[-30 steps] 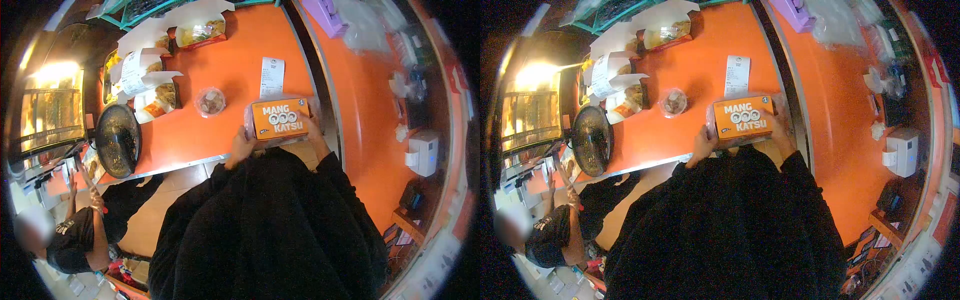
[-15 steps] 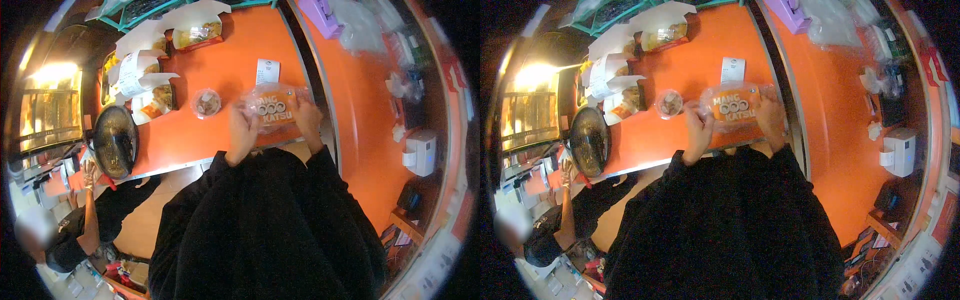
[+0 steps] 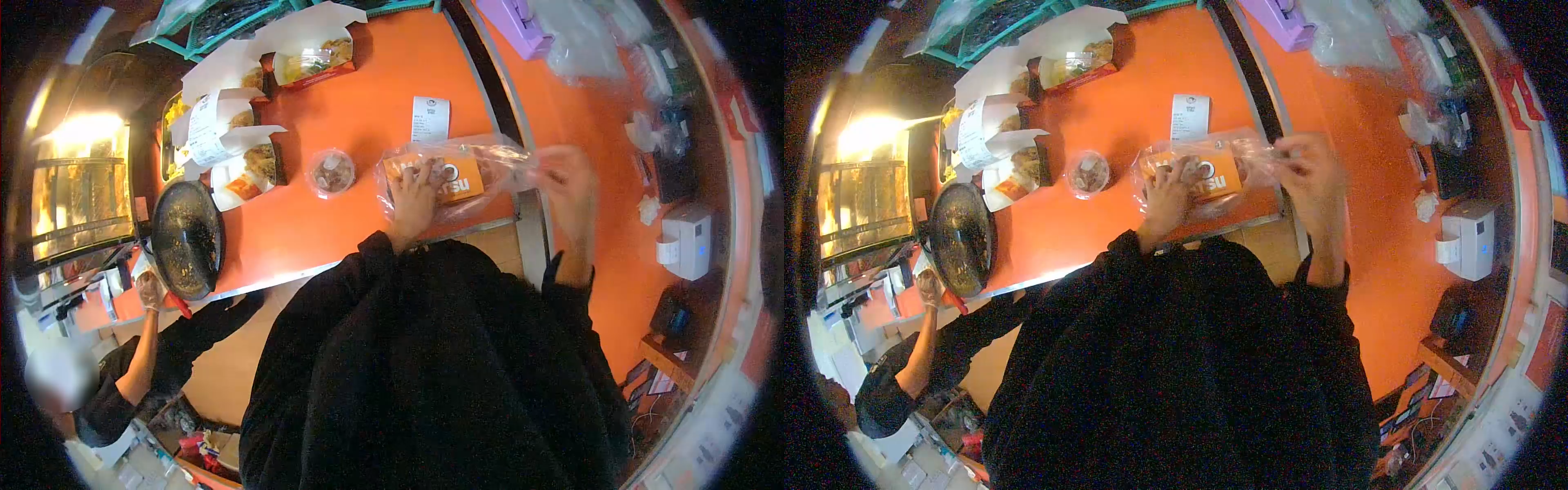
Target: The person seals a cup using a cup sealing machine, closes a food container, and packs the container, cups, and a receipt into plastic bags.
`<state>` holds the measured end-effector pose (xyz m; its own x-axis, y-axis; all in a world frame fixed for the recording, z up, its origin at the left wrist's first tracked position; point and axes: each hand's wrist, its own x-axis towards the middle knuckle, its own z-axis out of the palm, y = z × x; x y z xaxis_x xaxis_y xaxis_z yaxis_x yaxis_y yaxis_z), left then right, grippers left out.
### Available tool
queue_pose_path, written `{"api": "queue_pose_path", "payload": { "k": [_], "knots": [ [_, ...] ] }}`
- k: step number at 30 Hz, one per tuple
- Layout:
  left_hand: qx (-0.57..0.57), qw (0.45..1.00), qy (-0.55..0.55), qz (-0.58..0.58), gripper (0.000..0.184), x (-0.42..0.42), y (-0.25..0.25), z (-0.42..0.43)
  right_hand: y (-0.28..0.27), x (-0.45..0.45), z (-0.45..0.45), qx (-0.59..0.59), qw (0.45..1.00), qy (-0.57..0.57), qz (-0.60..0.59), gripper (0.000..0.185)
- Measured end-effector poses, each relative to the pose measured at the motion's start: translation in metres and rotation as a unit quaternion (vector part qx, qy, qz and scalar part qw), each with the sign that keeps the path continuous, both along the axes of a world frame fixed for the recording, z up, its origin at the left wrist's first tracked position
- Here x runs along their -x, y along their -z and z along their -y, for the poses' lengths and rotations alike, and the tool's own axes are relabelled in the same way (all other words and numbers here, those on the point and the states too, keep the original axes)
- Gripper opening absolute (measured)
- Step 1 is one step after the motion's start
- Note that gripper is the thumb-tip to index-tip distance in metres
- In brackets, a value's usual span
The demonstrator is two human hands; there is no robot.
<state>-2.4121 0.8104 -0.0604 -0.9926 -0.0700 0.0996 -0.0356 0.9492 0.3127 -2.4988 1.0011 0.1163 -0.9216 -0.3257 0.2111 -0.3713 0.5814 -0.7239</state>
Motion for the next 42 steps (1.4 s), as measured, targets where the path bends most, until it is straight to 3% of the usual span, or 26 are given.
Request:
{"api": "queue_pose_path", "payload": {
  "k": [2, 4, 5, 6, 7, 8, 9, 10, 11, 12, 14, 15, 16, 19, 21, 24, 28, 31, 33, 36, 37, 38, 39, 40, 41, 42],
  "knots": [
    [-0.024, 1.000, -0.002, -0.005, 0.037, -0.003, -0.002, 0.007, -0.064, -0.032, 0.030, 0.155, 0.980, 0.080, -0.098, 0.013],
    [-0.529, 0.832, -0.145, -0.086, 0.035, -0.020, -0.024, 0.019, -0.070, -0.048, 0.055, 0.232, 0.973, 0.002, 0.019, 0.010],
    [-0.693, 0.679, -0.188, -0.151, 0.033, -0.030, -0.041, 0.026, -0.042, -0.048, 0.063, 0.141, 0.973, -0.173, 0.065, 0.011],
    [-0.732, 0.628, -0.193, -0.180, 0.031, -0.040, -0.059, 0.033, -0.018, -0.040, 0.091, 0.001, 0.942, -0.287, 0.175, 0.022],
    [-0.766, 0.575, -0.195, -0.210, 0.028, -0.050, -0.076, 0.040, 0.024, -0.033, 0.113, -0.197, 0.911, -0.325, 0.158, 0.031],
    [-0.578, 0.751, -0.223, -0.229, 0.025, -0.059, -0.082, 0.048, 0.072, -0.029, 0.127, -0.387, 0.842, -0.350, 0.135, 0.046],
    [-0.350, 0.875, -0.236, -0.236, 0.022, -0.063, -0.085, 0.053, 0.118, -0.024, 0.125, -0.386, 0.843, -0.351, 0.131, 0.046],
    [-0.349, 0.875, -0.238, -0.239, 0.022, -0.066, -0.088, 0.055, 0.159, -0.018, 0.115, -0.362, 0.872, -0.326, -0.048, 0.050],
    [-0.498, 0.810, -0.242, -0.194, 0.019, -0.069, -0.089, 0.056, 0.179, -0.011, 0.110, -0.324, 0.872, -0.291, -0.224, 0.054],
    [-0.633, 0.723, -0.237, -0.144, 0.016, -0.070, -0.090, 0.058, 0.158, -0.002, 0.113, -0.323, 0.871, -0.293, -0.226, 0.054],
    [-0.599, 0.738, -0.242, -0.193, 0.018, -0.062, -0.095, 0.064, 0.122, 0.019, 0.113, -0.357, 0.838, -0.413, -0.004, 0.061],
    [-0.564, 0.752, -0.243, -0.238, 0.020, -0.057, -0.098, 0.067, 0.127, 0.032, 0.109, -0.357, 0.838, -0.413, -0.002, 0.061],
    [-0.565, 0.751, -0.243, -0.240, 0.020, -0.054, -0.102, 0.066, 0.137, 0.051, 0.104, -0.212, 0.838, -0.392, 0.315, 0.064],
    [-0.613, 0.730, -0.207, -0.219, 0.019, -0.042, -0.113, 0.065, 0.178, 0.052, 0.100, -0.300, 0.824, -0.418, 0.238, 0.073],
    [-0.587, 0.756, -0.219, -0.190, 0.019, -0.040, -0.119, 0.059, 0.176, 0.016, 0.087, -0.340, 0.838, -0.397, -0.156, 0.079],
    [-0.697, 0.673, -0.153, -0.193, 0.017, -0.048, -0.162, 0.066, 0.165, 0.026, 0.091, -0.405, 0.825, -0.391, -0.054, 0.078],
    [-0.665, 0.702, -0.091, -0.238, 0.019, -0.031, -0.202, 0.059, 0.155, 0.043, 0.099, -0.362, 0.842, -0.401, 0.004, 0.071],
    [-0.733, 0.634, -0.087, -0.231, 0.032, -0.002, -0.205, 0.067, 0.143, 0.061, 0.106, -0.297, 0.855, -0.418, 0.084, 0.068],
    [-0.659, 0.701, -0.101, -0.254, 0.047, 0.008, -0.214, 0.073, 0.114, 0.092, 0.125, -0.272, 0.861, -0.419, 0.100, 0.068],
    [-0.603, 0.770, -0.085, -0.193, 0.067, 0.005, -0.204, 0.090, -0.009, 0.153, 0.140, -0.090, 0.705, -0.620, 0.332, 0.036],
    [-0.631, 0.755, -0.078, -0.161, 0.070, 0.006, -0.203, 0.091, -0.051, 0.199, 0.145, -0.018, 0.711, -0.589, 0.383, 0.025],
    [-0.658, 0.739, -0.072, -0.128, 0.074, 0.007, -0.203, 0.092, -0.054, 0.258, 0.145, 0.070, 0.787, -0.503, 0.351, 0.016],
    [-0.748, 0.657, -0.051, -0.078, 0.078, 0.008, -0.207, 0.092, -0.064, 0.316, 0.152, 0.003, 0.928, -0.331, 0.171, 0.015],
    [-0.759, 0.645, -0.025, -0.088, 0.080, 0.011, -0.206, 0.094, -0.051, 0.378, 0.147, -0.034, 0.979, -0.186, -0.071, 0.017],
    [-0.775, 0.625, -0.054, -0.076, 0.077, 0.008, -0.211, 0.094, -0.037, 0.439, 0.142, -0.087, 0.963, 0.035, -0.252, 0.019],
    [-0.777, 0.623, -0.047, -0.073, 0.076, 0.008, -0.213, 0.095, -0.008, 0.503, 0.125, -0.051, 0.945, 0.081, -0.313, 0.020]
  ]
}}
